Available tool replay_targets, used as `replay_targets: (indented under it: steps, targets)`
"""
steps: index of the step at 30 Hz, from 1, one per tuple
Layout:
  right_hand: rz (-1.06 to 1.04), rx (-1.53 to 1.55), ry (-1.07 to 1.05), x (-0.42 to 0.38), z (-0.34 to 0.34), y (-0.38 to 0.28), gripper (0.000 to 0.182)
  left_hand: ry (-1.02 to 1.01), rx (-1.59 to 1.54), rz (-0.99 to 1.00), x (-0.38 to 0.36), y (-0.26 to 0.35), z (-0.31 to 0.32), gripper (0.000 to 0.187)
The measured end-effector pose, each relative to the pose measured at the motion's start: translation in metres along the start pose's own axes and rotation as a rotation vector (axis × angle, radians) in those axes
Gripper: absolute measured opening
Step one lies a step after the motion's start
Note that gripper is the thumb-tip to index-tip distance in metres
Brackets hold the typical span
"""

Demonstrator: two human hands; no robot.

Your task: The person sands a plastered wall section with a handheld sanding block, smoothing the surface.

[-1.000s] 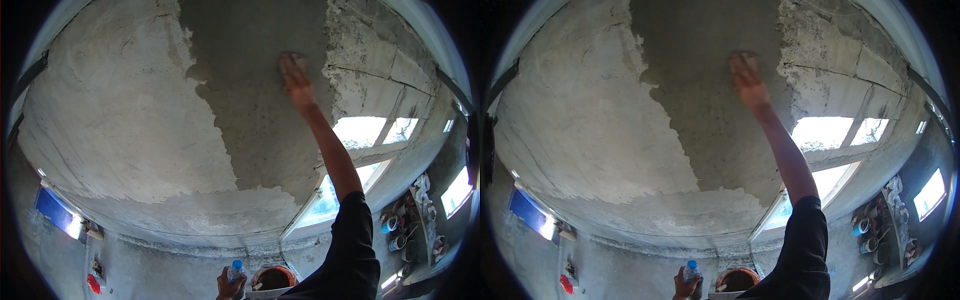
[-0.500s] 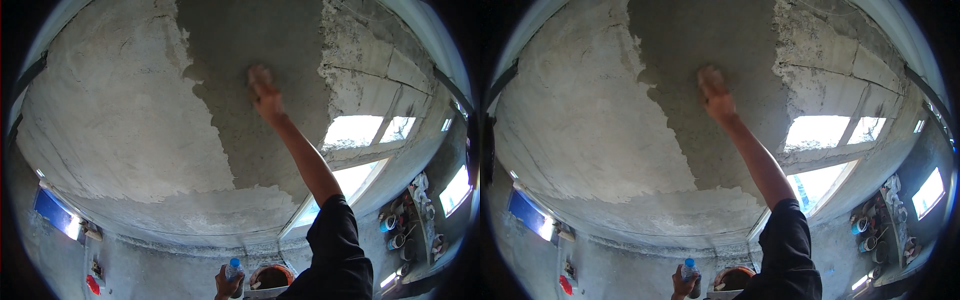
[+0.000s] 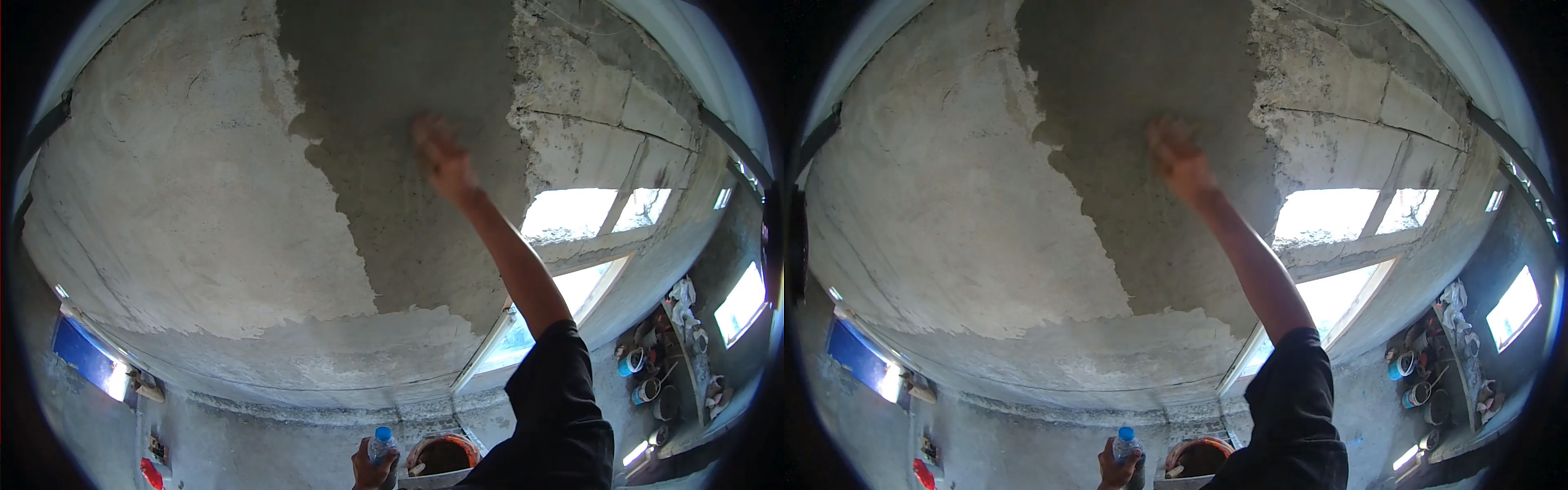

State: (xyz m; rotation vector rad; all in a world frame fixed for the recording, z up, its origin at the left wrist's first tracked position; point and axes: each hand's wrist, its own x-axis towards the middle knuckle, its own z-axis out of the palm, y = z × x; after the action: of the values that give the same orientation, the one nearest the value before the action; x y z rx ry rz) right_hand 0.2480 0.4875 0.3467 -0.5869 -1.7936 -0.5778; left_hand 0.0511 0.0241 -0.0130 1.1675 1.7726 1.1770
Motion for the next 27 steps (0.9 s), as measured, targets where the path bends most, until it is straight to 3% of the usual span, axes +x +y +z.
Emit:
replay_targets:
  steps: [1,2,5,7,8,9,11,14,18,20,22,25,27]
  targets:
    - [-0.081,-0.011,-0.175,-0.011,-0.001,-0.01,0.056,-0.01,0.132,0.148,0.002,-0.023,0.002,0.04]
    - [-0.081,-0.018,-0.175,-0.015,-0.005,-0.012,0.056,-0.019,0.262,0.297,0.005,-0.026,0.003,0.041]
    - [-0.07,0.081,-0.129,-0.009,-0.018,-0.003,0.07,0.001,0.466,0.387,0.004,-0.029,0.005,0.039]
    - [-0.045,-0.098,0.255,0.02,-0.031,0.021,0.071,-0.006,0.431,0.407,0.004,-0.025,0.005,0.045]
    - [-0.043,-0.1,0.259,0.027,-0.029,0.029,0.071,-0.011,0.397,0.432,0.008,-0.021,0.004,0.051]
    - [-0.001,-0.138,0.205,0.033,-0.027,0.038,0.071,-0.012,0.398,0.435,0.01,0.003,0.002,0.051]
    - [0.047,-0.178,0.15,0.031,-0.028,0.046,0.071,-0.064,0.058,0.138,0.006,0.064,-0.005,0.066]
    - [-0.092,-0.414,0.114,0.024,-0.032,0.051,0.071,-0.048,0.139,0.218,0.006,0.051,-0.004,0.076]
    - [0.254,-0.362,0.306,-0.004,-0.043,0.048,0.066,-0.006,0.27,0.286,0.006,0.03,-0.003,0.076]
    - [0.38,-0.326,0.389,-0.003,-0.044,0.048,0.067,-0.007,0.139,0.131,0.008,0.035,-0.007,0.044]
    - [0.437,-0.206,0.461,0.007,-0.037,0.047,0.068,0.017,0.145,0.133,0.008,0.031,-0.007,0.045]
    - [0.393,-0.229,0.473,0.026,-0.01,0.021,0.07,0.003,0.132,0.12,0.009,0.035,-0.008,0.049]
    - [0.22,-0.176,0.315,0.022,0.003,0.003,0.068,-0.03,0.109,0.108,0.011,0.027,-0.007,0.052]
